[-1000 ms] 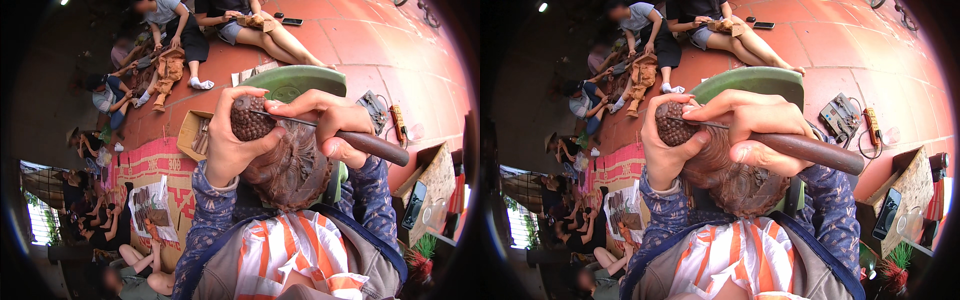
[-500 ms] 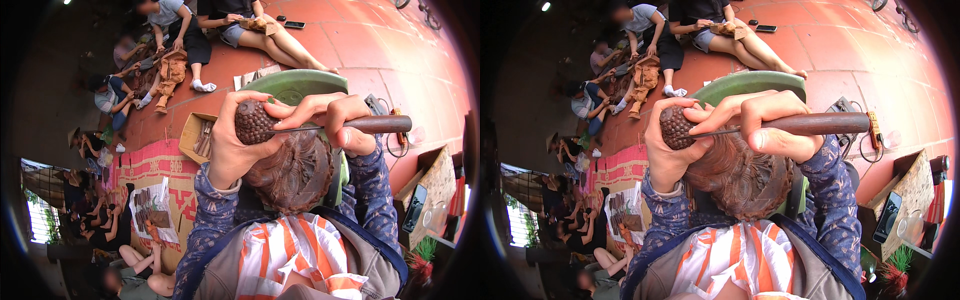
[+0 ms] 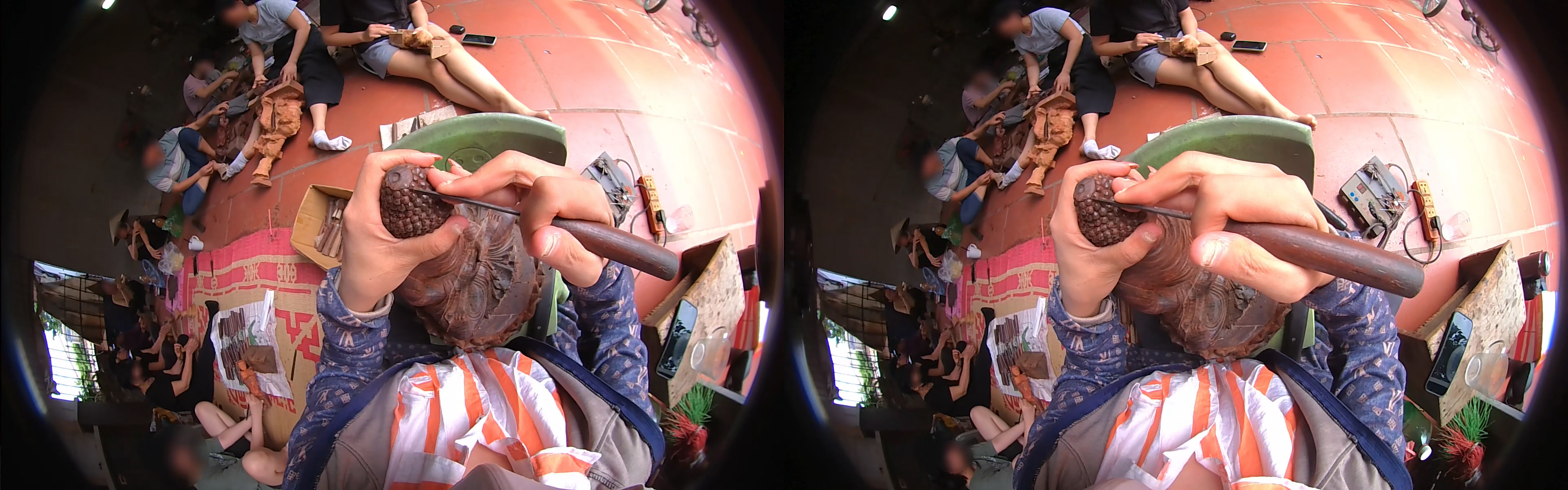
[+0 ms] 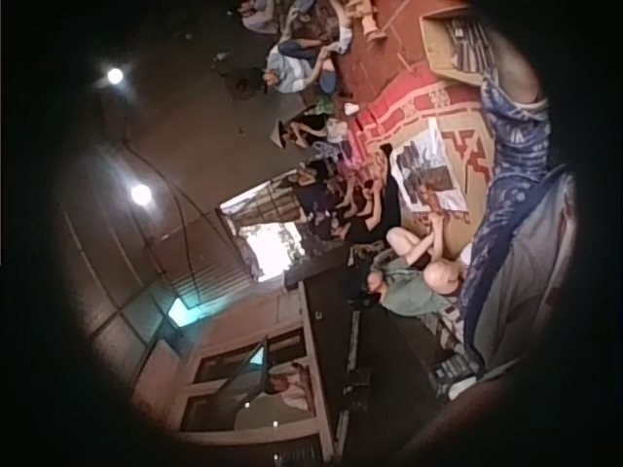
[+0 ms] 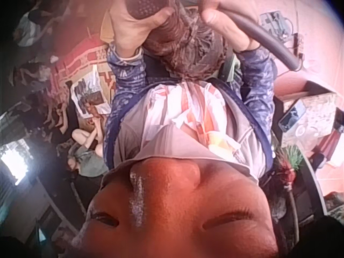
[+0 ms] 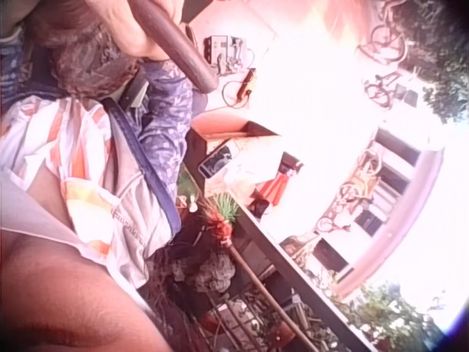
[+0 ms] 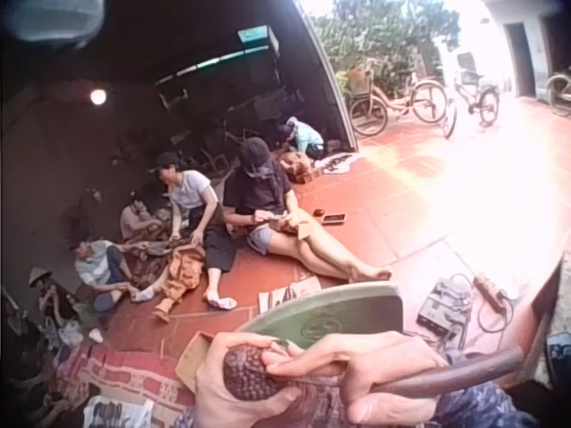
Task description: The person carves a wooden Buddha statue using a chisel, focusing on refining the details of the head and hair. They hold the statue with their left hand and use the chisel with their right hand to shape the surface.
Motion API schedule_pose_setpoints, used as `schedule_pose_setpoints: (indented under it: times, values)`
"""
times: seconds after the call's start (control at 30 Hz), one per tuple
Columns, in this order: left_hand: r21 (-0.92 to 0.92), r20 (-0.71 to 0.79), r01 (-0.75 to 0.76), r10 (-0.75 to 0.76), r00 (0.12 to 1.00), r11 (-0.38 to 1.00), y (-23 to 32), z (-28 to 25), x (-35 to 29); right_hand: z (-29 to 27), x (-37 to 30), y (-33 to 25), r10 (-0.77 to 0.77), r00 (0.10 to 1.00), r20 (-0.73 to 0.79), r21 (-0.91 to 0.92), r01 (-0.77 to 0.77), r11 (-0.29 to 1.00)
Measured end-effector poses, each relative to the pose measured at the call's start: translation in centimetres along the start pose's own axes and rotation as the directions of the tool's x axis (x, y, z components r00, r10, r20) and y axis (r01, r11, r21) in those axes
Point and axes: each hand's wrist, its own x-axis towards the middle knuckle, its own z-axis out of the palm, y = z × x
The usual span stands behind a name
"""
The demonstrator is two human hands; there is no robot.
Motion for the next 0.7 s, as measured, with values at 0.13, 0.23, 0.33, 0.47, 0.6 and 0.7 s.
schedule_pose_setpoints:
  times: [0.13,0.23,0.33,0.47,0.6,0.7]
  values:
    - [0.017,-0.002,0.001,-0.001,1.000,1.000,0.2,0.1,0.0,0.4,-0.1,-0.2,0.023,0.998,-0.051,0.016,-0.022,1.000]
    - [-0.003,0.004,-0.002,0.002,1.000,1.000,0.4,0.2,0.1,0.3,-0.2,0.2,0.032,0.997,-0.069,0.075,-0.027,0.997]
    - [-0.003,0.007,0.006,-0.006,1.000,1.000,0.6,0.3,0.1,0.4,-0.2,0.1,0.050,0.995,-0.081,0.077,-0.043,0.996]
    - [0.090,-0.006,0.002,-0.001,1.000,0.996,1.0,0.3,0.1,0.1,0.6,-1.1,0.147,0.988,-0.038,0.033,-0.146,0.989]
    - [0.116,-0.015,0.020,-0.019,1.000,0.993,1.0,0.1,-0.1,-1.8,3.7,-3.4,0.333,0.927,0.175,-0.084,-0.323,0.943]
    - [0.036,-0.017,0.099,-0.098,0.995,0.994,0.8,0.4,-0.3,-2.9,5.2,-3.5,0.192,0.876,0.442,-0.017,-0.206,0.978]
